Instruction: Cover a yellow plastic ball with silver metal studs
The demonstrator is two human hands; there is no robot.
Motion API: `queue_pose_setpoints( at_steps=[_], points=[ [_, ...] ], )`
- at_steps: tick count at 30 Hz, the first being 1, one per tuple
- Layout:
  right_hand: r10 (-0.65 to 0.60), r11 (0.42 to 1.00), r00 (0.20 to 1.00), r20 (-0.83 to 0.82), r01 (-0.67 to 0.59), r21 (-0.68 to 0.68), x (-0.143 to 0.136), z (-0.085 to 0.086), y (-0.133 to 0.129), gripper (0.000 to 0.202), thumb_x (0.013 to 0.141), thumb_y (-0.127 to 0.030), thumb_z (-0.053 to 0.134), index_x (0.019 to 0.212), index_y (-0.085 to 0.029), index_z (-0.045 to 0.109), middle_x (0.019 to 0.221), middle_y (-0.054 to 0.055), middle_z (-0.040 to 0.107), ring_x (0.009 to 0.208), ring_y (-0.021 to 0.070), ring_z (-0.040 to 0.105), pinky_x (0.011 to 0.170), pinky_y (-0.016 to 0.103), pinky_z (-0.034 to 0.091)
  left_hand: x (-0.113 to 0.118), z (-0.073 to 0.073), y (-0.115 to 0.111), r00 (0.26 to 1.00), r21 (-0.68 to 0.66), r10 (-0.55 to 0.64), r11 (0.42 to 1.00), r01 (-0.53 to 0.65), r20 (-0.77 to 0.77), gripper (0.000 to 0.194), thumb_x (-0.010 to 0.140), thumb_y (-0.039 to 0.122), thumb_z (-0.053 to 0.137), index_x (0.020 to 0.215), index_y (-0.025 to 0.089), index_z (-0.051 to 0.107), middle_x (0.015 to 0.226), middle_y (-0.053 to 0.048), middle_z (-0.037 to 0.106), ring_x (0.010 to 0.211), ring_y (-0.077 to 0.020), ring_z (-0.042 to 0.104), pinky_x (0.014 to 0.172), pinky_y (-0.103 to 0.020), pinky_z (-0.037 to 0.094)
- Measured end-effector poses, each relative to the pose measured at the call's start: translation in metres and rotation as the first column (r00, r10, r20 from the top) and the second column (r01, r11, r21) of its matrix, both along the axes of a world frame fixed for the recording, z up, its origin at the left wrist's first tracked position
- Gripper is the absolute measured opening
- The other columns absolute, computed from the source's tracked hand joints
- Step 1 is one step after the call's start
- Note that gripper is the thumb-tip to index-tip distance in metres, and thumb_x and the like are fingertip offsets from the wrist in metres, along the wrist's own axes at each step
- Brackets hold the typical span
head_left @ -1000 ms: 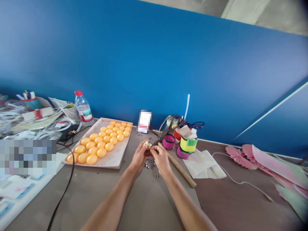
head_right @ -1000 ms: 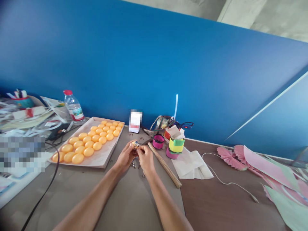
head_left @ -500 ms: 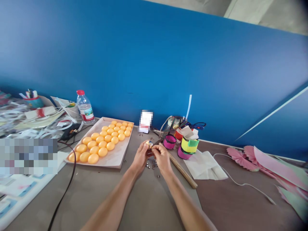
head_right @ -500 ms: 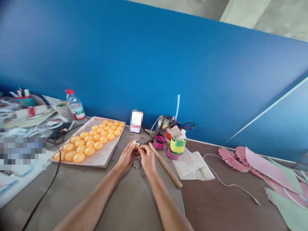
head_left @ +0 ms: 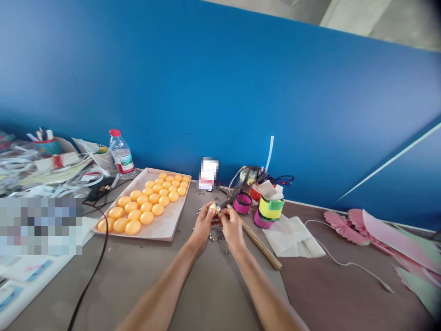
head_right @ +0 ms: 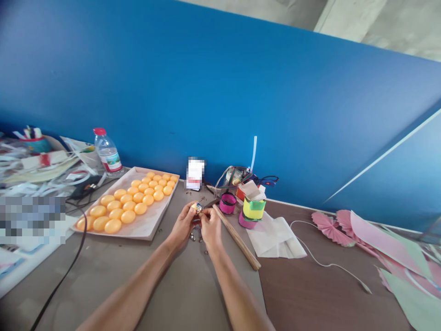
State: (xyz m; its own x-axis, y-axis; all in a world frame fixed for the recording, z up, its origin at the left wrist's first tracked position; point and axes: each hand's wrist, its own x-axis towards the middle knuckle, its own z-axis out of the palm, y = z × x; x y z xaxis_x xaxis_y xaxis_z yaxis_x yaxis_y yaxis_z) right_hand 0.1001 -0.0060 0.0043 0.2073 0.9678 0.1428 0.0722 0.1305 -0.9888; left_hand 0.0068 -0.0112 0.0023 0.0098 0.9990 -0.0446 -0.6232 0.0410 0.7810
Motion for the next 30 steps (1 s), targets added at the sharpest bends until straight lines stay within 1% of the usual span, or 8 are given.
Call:
queue_pose_setpoints(
  at_steps=[8,10,12,16,20,22,25,30],
  points=[
    [0.078,0.997,0.995,-0.063,-0.078,0.002,0.005,0.011,-0.001,0.01,0.069,-0.028,0.057,0.066,-0.02,0.055,0.054,-0.005,0.048,0.048,0.0105,0.041,0.047,0.023,0.032,-0.006,0.0,0.004,0.996,0.024,-0.069,0.997,0.068,0.056,0.035,0.073,0.039,0.063,0.101,0.02,0.056,0.085,-0.004,0.062,0.07,-0.0152,0.059,0.063,-0.028,0.047],
    [0.111,0.994,0.994,-0.009,-0.111,0.021,0.014,0.011,0.003,0.011,0.072,-0.03,0.055,0.067,-0.02,0.057,0.052,-0.005,0.048,0.049,0.0114,0.042,0.05,0.024,0.034,-0.01,-0.001,0.007,0.989,0.007,-0.1,0.995,0.1,0.107,0.035,0.075,0.04,0.061,0.101,0.019,0.054,0.081,-0.005,0.063,0.069,-0.0153,0.06,0.065,-0.028,0.047],
    [0.118,0.992,0.977,0.178,-0.125,0.026,0.025,0.008,0.007,0.008,0.071,-0.028,0.057,0.07,-0.021,0.061,0.059,-0.002,0.056,0.059,0.0148,0.051,0.058,0.026,0.037,-0.014,-0.002,0.01,0.986,-0.01,-0.096,0.995,0.098,0.133,0.032,0.076,0.04,0.06,0.098,0.017,0.054,0.078,-0.005,0.064,0.067,-0.0147,0.06,0.067,-0.028,0.047],
    [0.119,0.993,0.783,0.61,-0.082,-0.089,0.041,0.006,0.01,0.011,0.063,-0.022,0.065,0.073,-0.022,0.066,0.081,0.005,0.065,0.073,0.0199,0.057,0.069,0.03,0.039,-0.018,-0.003,0.012,0.976,-0.019,-0.111,0.993,0.116,0.186,0.027,0.078,0.039,0.058,0.092,0.016,0.053,0.079,-0.007,0.065,0.067,-0.0141,0.061,0.069,-0.029,0.047],
    [0.27,0.963,0.391,0.88,-0.092,-0.254,0.038,0.013,0.001,0.018,0.069,-0.024,0.06,0.086,-0.019,0.066,0.096,0.01,0.064,0.084,0.0225,0.06,0.072,0.03,0.038,-0.018,-0.001,0.013,0.974,-0.031,-0.101,0.993,0.11,0.201,0.027,0.079,0.04,0.057,0.091,0.016,0.052,0.079,-0.007,0.064,0.066,-0.0133,0.061,0.067,-0.028,0.048],
    [0.298,0.954,0.25,0.921,-0.094,-0.283,0.033,0.015,-0.003,0.019,0.072,-0.02,0.054,0.088,-0.018,0.064,0.094,0.01,0.065,0.087,0.0223,0.06,0.072,0.029,0.038,-0.018,-0.001,0.013,0.974,-0.035,-0.101,0.993,0.111,0.203,0.027,0.078,0.04,0.057,0.091,0.016,0.052,0.079,-0.006,0.064,0.066,-0.0132,0.061,0.067,-0.027,0.048],
    [0.289,0.957,0.173,0.942,-0.071,-0.281,0.028,0.012,-0.003,0.019,0.077,-0.016,0.046,0.086,-0.018,0.063,0.088,0.009,0.067,0.084,0.0211,0.062,0.071,0.029,0.037,-0.018,-0.002,0.013,0.973,-0.033,-0.108,0.993,0.117,0.204,0.026,0.078,0.039,0.057,0.09,0.016,0.052,0.077,-0.006,0.064,0.065,-0.0132,0.061,0.067,-0.027,0.048],
    [0.289,0.957,0.162,0.944,-0.062,-0.282,0.028,0.004,0.001,0.022,0.082,-0.017,0.04,0.083,-0.017,0.063,0.086,0.011,0.068,0.081,0.021,0.062,0.07,0.028,0.036,-0.018,-0.005,0.014,0.973,-0.038,-0.105,0.993,0.115,0.207,0.026,0.078,0.039,0.058,0.09,0.016,0.052,0.077,-0.006,0.064,0.065,-0.0134,0.061,0.067,-0.028,0.048]
  ],
)
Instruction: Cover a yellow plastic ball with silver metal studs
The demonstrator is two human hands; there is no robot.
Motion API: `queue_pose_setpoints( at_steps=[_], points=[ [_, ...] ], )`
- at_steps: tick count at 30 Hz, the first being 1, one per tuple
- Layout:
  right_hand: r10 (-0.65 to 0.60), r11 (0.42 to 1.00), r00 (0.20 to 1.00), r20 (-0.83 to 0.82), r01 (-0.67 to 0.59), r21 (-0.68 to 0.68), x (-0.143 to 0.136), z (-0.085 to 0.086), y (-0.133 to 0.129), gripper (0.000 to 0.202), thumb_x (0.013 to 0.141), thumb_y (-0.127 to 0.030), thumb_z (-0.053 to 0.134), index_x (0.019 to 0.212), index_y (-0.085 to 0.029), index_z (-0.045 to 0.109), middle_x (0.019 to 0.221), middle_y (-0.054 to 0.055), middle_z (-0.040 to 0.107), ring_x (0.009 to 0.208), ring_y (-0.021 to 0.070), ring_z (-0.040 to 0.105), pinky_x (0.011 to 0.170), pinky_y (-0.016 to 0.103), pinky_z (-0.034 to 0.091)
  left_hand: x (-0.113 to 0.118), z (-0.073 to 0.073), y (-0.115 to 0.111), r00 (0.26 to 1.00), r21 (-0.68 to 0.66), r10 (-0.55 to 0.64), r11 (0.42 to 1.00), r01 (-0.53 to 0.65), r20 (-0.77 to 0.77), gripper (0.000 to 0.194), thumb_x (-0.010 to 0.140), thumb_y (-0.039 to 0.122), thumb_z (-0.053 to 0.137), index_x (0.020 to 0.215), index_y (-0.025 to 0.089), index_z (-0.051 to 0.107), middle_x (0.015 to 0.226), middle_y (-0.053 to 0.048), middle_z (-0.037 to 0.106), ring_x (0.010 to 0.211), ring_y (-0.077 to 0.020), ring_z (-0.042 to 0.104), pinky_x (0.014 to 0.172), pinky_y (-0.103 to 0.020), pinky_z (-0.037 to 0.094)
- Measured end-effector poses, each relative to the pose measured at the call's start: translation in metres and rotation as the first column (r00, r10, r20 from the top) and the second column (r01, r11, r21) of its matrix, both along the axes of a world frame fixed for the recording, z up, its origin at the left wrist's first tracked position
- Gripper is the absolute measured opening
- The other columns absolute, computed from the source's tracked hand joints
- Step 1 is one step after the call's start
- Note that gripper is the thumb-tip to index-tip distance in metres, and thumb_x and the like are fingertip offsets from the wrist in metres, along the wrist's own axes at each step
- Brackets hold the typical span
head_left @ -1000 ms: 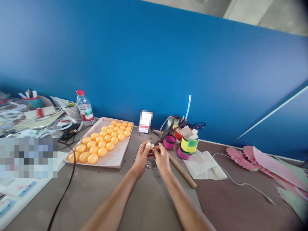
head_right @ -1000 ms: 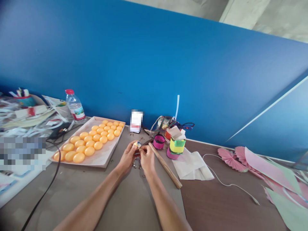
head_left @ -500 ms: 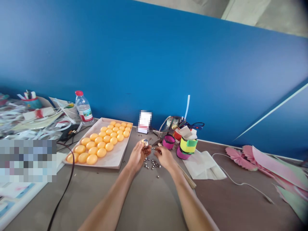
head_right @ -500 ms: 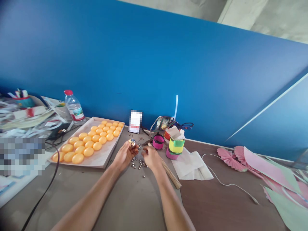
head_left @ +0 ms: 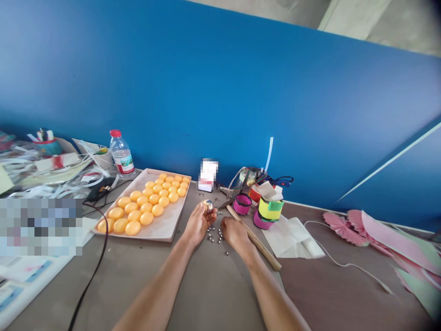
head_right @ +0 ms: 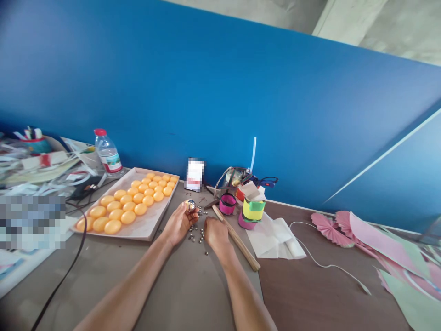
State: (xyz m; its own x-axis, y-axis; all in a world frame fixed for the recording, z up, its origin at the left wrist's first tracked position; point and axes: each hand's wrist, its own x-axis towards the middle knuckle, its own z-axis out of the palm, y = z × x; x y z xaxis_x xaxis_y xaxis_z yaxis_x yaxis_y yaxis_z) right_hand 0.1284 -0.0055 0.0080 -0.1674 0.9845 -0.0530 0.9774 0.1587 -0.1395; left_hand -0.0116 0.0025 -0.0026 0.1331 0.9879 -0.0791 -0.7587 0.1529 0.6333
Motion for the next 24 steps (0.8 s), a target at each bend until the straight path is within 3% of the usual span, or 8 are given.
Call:
queue_pose_setpoints(
  at_steps=[7,15,19,24],
  points=[
    [0.1,0.993,0.989,-0.114,-0.106,-0.051,-0.003,0.013,-0.005,0.027,0.079,-0.039,0.051,0.096,-0.019,0.059,0.099,0.008,0.064,0.089,0.0203,0.058,0.074,0.028,0.034,-0.001,0.002,0.0,1.0,0.003,-0.006,1.0,0.006,0.015,0.028,0.078,0.039,0.058,0.092,0.016,0.052,0.077,-0.007,0.065,0.066,-0.014,0.061,0.066,-0.028,0.048],
    [0.17,0.983,0.975,-0.144,-0.178,-0.042,-0.011,0.004,-0.008,0.019,0.078,-0.012,0.043,0.081,-0.018,0.061,0.086,0.005,0.067,0.082,0.0182,0.06,0.076,0.029,0.032,-0.001,0.003,-0.001,1.0,-0.007,-0.007,1.0,0.007,0.018,0.025,0.079,0.038,0.057,0.092,0.017,0.051,0.076,-0.006,0.064,0.064,-0.0137,0.06,0.065,-0.027,0.047],
    [0.119,0.993,0.967,-0.223,-0.12,0.011,-0.006,-0.001,-0.003,0.02,0.079,-0.014,0.042,0.079,-0.017,0.062,0.082,0.005,0.067,0.077,0.0173,0.06,0.069,0.026,0.035,-0.001,0.003,0.0,1.0,-0.016,0.007,1.0,-0.006,0.023,0.025,0.078,0.037,0.058,0.092,0.017,0.051,0.077,-0.006,0.064,0.064,-0.0138,0.061,0.065,-0.027,0.048],
    [0.076,0.997,0.933,-0.352,-0.072,0.024,0.003,0.001,0.003,0.022,0.08,-0.019,0.045,0.097,-0.019,0.061,0.084,0.004,0.067,0.076,0.0149,0.06,0.067,0.023,0.037,-0.006,0.003,0.004,0.999,-0.02,0.035,0.999,-0.034,0.031,0.025,0.077,0.037,0.059,0.087,0.015,0.053,0.078,-0.007,0.064,0.065,-0.0134,0.06,0.066,-0.027,0.048]
  ],
)
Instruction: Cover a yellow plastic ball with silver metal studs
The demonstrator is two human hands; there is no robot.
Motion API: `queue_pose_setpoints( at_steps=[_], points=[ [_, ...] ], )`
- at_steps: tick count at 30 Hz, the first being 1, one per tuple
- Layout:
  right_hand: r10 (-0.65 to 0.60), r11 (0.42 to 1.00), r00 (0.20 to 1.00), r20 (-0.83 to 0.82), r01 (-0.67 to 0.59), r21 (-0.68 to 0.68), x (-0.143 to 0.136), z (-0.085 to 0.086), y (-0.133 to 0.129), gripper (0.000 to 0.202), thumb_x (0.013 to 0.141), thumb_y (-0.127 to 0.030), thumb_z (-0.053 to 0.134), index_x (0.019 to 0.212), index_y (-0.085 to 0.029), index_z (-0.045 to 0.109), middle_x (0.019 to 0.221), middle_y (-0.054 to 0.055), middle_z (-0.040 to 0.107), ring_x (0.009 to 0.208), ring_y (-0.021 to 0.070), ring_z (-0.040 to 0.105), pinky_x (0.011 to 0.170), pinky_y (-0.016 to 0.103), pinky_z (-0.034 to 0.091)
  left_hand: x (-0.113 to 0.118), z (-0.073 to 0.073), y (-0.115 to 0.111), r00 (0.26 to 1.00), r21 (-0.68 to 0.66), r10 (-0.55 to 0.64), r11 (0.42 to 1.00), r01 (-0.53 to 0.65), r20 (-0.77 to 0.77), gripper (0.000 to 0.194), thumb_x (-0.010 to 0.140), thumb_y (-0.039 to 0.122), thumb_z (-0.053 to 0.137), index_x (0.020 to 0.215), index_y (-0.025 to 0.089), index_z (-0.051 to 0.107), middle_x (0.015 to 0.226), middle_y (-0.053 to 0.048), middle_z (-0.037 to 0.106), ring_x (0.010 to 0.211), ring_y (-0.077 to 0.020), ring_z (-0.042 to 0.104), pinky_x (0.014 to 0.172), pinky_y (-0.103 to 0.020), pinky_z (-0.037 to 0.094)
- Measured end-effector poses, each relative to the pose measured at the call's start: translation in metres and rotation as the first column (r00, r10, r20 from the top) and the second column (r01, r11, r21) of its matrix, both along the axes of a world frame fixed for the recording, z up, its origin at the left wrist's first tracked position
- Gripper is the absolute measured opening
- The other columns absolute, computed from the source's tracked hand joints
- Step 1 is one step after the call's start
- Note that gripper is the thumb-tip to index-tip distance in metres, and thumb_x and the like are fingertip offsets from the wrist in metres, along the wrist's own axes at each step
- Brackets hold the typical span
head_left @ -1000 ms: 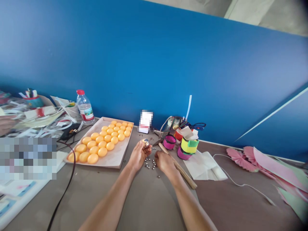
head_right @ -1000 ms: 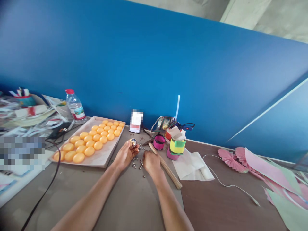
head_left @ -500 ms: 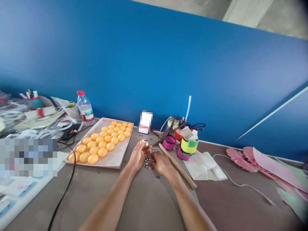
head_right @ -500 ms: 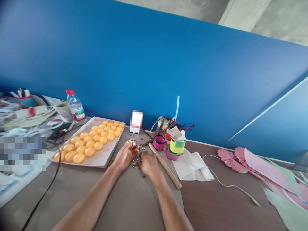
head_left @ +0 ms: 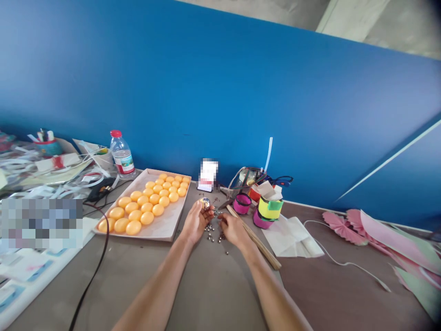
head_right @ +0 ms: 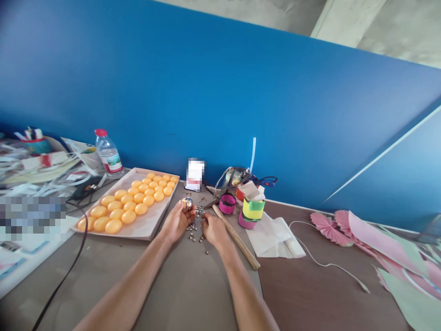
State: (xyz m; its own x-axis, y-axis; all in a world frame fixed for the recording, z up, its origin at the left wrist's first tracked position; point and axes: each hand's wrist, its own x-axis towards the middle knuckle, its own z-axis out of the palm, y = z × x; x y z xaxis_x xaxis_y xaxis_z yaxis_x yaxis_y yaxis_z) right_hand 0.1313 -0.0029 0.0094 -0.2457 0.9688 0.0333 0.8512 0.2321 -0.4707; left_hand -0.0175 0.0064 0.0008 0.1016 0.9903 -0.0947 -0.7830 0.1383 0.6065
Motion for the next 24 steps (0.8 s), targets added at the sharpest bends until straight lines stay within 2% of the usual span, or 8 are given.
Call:
queue_pose_setpoints(
  at_steps=[4,7,10,13,16,19,21,24],
  points=[
    [0.079,0.996,0.986,0.149,-0.083,0.018,-0.004,0.001,-0.004,0.018,0.078,-0.024,0.053,0.091,-0.02,0.063,0.094,0.005,0.065,0.083,0.0177,0.059,0.073,0.027,0.035,-0.006,0.0,0.004,1.0,-0.003,0.014,1.0,-0.014,0.027,0.025,0.077,0.039,0.059,0.083,0.015,0.054,0.078,-0.007,0.065,0.064,-0.013,0.06,0.066,-0.027,0.048],
    [0.104,0.989,0.967,0.234,-0.124,0.074,-0.014,-0.002,-0.008,0.016,0.08,-0.021,0.048,0.086,-0.019,0.063,0.092,0.006,0.065,0.084,0.0181,0.058,0.076,0.029,0.033,-0.007,-0.001,0.005,0.999,0.004,0.021,1.0,-0.021,0.034,0.026,0.077,0.039,0.059,0.083,0.014,0.054,0.079,-0.008,0.065,0.065,-0.013,0.06,0.067,-0.027,0.048],
    [0.109,0.986,0.957,0.268,-0.139,0.097,-0.02,-0.005,-0.011,0.021,0.084,-0.018,0.04,0.08,-0.017,0.061,0.084,0.007,0.065,0.079,0.0176,0.058,0.074,0.029,0.032,-0.007,-0.002,0.005,0.999,0.011,0.018,1.0,-0.019,0.028,0.027,0.077,0.04,0.059,0.084,0.014,0.055,0.078,-0.008,0.065,0.065,-0.0127,0.06,0.066,-0.026,0.048],
    [0.106,0.984,0.966,0.234,-0.136,0.113,-0.021,-0.003,-0.012,0.02,0.083,-0.017,0.04,0.078,-0.017,0.06,0.082,0.006,0.064,0.077,0.0174,0.058,0.074,0.029,0.033,-0.005,-0.001,0.002,1.0,0.013,0.005,1.0,-0.005,0.014,0.027,0.077,0.04,0.059,0.085,0.015,0.055,0.077,-0.007,0.065,0.064,-0.0124,0.059,0.065,-0.026,0.048],
    [0.073,0.982,0.992,0.106,-0.09,0.166,-0.018,0.001,-0.012,0.014,0.077,-0.015,0.044,0.074,-0.018,0.058,0.086,0.005,0.063,0.08,0.0169,0.057,0.074,0.028,0.034,-0.003,0.003,-0.001,1.0,0.012,0.007,1.0,-0.007,0.001,0.026,0.077,0.038,0.06,0.091,0.016,0.054,0.076,-0.005,0.064,0.064,-0.0125,0.06,0.065,-0.026,0.048],
    [0.014,0.98,0.992,-0.129,0.013,0.2,-0.016,0.004,-0.009,0.011,0.069,-0.01,0.046,0.069,-0.018,0.054,0.083,0.004,0.061,0.076,0.0154,0.056,0.07,0.026,0.038,-0.002,0.004,-0.003,1.0,0.022,0.013,1.0,-0.013,-0.007,0.028,0.076,0.036,0.061,0.095,0.018,0.053,0.076,-0.004,0.064,0.065,-0.0134,0.061,0.067,-0.027,0.048],
    [-0.024,0.983,0.952,-0.305,0.079,0.167,-0.014,0.004,-0.006,0.012,0.066,-0.009,0.044,0.065,-0.019,0.05,0.077,0.003,0.061,0.068,0.014,0.054,0.064,0.025,0.04,-0.001,0.004,-0.003,1.0,0.027,0.012,1.0,-0.011,-0.017,0.029,0.075,0.036,0.062,0.096,0.018,0.052,0.077,-0.004,0.064,0.066,-0.0139,0.061,0.068,-0.028,0.048],
    [-0.06,0.985,0.836,-0.546,0.139,0.104,-0.015,0.002,-0.002,0.008,0.068,-0.013,0.045,0.064,-0.02,0.047,0.07,0.001,0.059,0.061,0.0123,0.053,0.06,0.024,0.041,0.001,0.004,-0.004,0.999,0.041,0.009,0.999,-0.008,-0.045,0.033,0.075,0.038,0.061,0.1,0.019,0.052,0.077,-0.004,0.064,0.067,-0.0144,0.061,0.069,-0.029,0.048]
  ],
)
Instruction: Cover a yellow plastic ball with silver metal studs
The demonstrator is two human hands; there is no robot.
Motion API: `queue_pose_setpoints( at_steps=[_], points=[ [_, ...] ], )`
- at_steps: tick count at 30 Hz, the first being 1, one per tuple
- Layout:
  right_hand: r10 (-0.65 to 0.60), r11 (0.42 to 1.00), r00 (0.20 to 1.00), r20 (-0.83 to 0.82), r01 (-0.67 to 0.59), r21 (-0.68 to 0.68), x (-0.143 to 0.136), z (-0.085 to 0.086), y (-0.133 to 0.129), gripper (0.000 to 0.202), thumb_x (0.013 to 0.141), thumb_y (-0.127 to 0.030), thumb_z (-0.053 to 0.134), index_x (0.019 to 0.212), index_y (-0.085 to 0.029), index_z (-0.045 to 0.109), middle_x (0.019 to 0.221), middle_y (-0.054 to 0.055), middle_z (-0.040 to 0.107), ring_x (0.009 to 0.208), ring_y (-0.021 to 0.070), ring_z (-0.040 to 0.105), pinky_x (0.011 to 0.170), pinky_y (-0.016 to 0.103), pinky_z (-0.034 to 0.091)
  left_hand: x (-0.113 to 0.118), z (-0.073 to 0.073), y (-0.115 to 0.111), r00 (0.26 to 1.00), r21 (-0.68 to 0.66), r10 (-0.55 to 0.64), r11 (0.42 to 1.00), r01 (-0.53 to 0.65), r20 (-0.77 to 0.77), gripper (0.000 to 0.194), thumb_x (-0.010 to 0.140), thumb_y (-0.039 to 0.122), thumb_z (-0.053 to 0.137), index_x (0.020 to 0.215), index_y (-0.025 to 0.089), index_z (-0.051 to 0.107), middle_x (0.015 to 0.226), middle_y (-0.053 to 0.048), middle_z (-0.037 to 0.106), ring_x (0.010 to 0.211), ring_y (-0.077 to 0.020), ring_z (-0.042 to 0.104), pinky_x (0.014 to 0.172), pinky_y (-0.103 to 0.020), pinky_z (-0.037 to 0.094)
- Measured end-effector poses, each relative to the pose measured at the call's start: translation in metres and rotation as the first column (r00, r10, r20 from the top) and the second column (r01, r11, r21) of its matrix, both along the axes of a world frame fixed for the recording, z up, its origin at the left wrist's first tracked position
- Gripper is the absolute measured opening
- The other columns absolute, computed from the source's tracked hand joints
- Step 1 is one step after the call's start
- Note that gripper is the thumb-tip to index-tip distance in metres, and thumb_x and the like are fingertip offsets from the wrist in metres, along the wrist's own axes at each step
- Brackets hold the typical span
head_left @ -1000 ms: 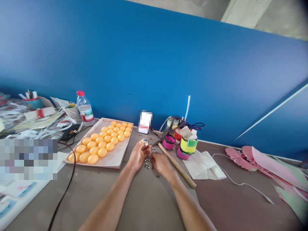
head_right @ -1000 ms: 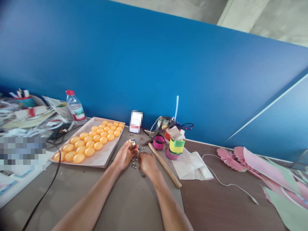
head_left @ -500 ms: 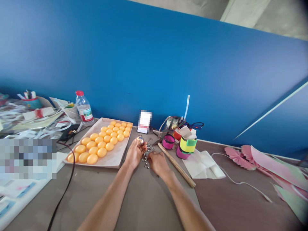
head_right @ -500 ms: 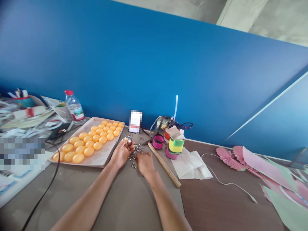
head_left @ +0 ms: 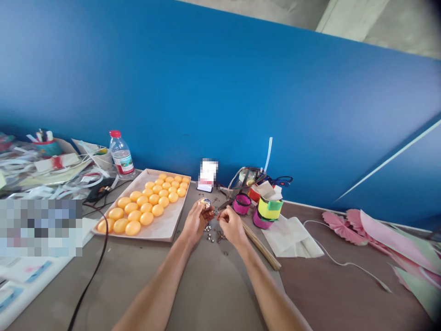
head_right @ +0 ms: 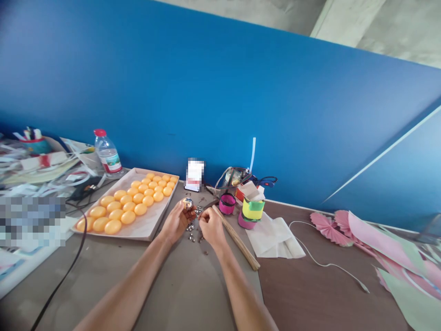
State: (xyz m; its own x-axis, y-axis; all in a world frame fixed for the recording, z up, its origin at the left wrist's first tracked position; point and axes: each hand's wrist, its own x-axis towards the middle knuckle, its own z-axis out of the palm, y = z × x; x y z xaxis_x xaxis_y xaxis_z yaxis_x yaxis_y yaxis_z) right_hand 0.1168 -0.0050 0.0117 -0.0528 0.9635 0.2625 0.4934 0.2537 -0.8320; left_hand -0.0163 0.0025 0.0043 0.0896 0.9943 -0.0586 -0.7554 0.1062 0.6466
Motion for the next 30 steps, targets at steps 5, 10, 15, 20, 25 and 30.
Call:
queue_pose_setpoints(
  at_steps=[5,10,15,20,25,30],
  points=[
    [0.045,0.989,0.896,-0.441,-0.103,-0.109,-0.005,0.0,0.001,0.012,0.071,-0.029,0.057,0.072,-0.02,0.05,0.054,-0.007,0.048,0.041,0.0078,0.038,0.042,0.021,0.03,0.005,0.0,-0.002,0.999,0.024,-0.018,1.0,0.019,-0.041,0.036,0.074,0.039,0.063,0.101,0.019,0.053,0.076,-0.002,0.063,0.064,-0.0131,0.06,0.066,-0.028,0.046],
    [0.075,0.976,0.787,-0.612,-0.184,-0.117,-0.006,0.004,0.0,0.014,0.069,-0.031,0.06,0.074,-0.017,0.058,0.057,-0.004,0.055,0.045,0.008,0.046,0.051,0.022,0.038,0.008,0.0,-0.004,0.997,0.058,-0.015,0.998,0.019,-0.071,0.036,0.073,0.038,0.063,0.101,0.017,0.053,0.076,-0.003,0.062,0.065,-0.014,0.059,0.062,-0.027,0.046],
    [0.05,0.981,0.789,-0.613,-0.155,-0.12,-0.007,0.007,-0.001,0.014,0.068,-0.028,0.059,0.076,-0.018,0.056,0.063,-0.003,0.059,0.046,0.0088,0.047,0.05,0.023,0.039,0.009,0.0,-0.004,0.996,0.064,-0.023,0.998,0.028,-0.082,0.036,0.073,0.038,0.063,0.101,0.017,0.054,0.075,-0.003,0.06,0.063,-0.0137,0.058,0.06,-0.027,0.046],
    [0.008,0.995,0.895,-0.446,-0.052,-0.087,-0.008,0.007,-0.003,0.01,0.069,-0.029,0.057,0.07,-0.019,0.057,0.057,-0.004,0.051,0.05,0.0098,0.044,0.05,0.022,0.038,0.013,-0.001,-0.005,0.995,0.031,-0.023,0.999,0.026,-0.096,0.036,0.071,0.038,0.066,0.099,0.017,0.055,0.077,-0.002,0.061,0.064,-0.0125,0.057,0.061,-0.026,0.045],
    [-0.005,0.996,0.916,-0.402,-0.03,-0.08,-0.006,0.001,0.0,0.012,0.07,-0.03,0.056,0.072,-0.018,0.058,0.063,-0.003,0.054,0.052,0.0097,0.043,0.051,0.022,0.037,0.014,-0.002,-0.006,0.992,0.042,-0.025,0.999,0.03,-0.126,0.037,0.071,0.04,0.065,0.099,0.018,0.056,0.081,-0.003,0.062,0.067,-0.0135,0.058,0.064,-0.027,0.046],
    [-0.004,0.996,0.917,-0.398,-0.034,-0.087,-0.006,0.0,0.001,0.011,0.069,-0.029,0.056,0.07,-0.019,0.058,0.065,-0.002,0.056,0.052,0.0099,0.044,0.052,0.023,0.038,0.015,-0.003,-0.006,0.989,0.047,-0.011,0.999,0.018,-0.144,0.037,0.071,0.04,0.064,0.1,0.018,0.056,0.081,-0.003,0.062,0.067,-0.0137,0.058,0.064,-0.028,0.047]
  ],
)
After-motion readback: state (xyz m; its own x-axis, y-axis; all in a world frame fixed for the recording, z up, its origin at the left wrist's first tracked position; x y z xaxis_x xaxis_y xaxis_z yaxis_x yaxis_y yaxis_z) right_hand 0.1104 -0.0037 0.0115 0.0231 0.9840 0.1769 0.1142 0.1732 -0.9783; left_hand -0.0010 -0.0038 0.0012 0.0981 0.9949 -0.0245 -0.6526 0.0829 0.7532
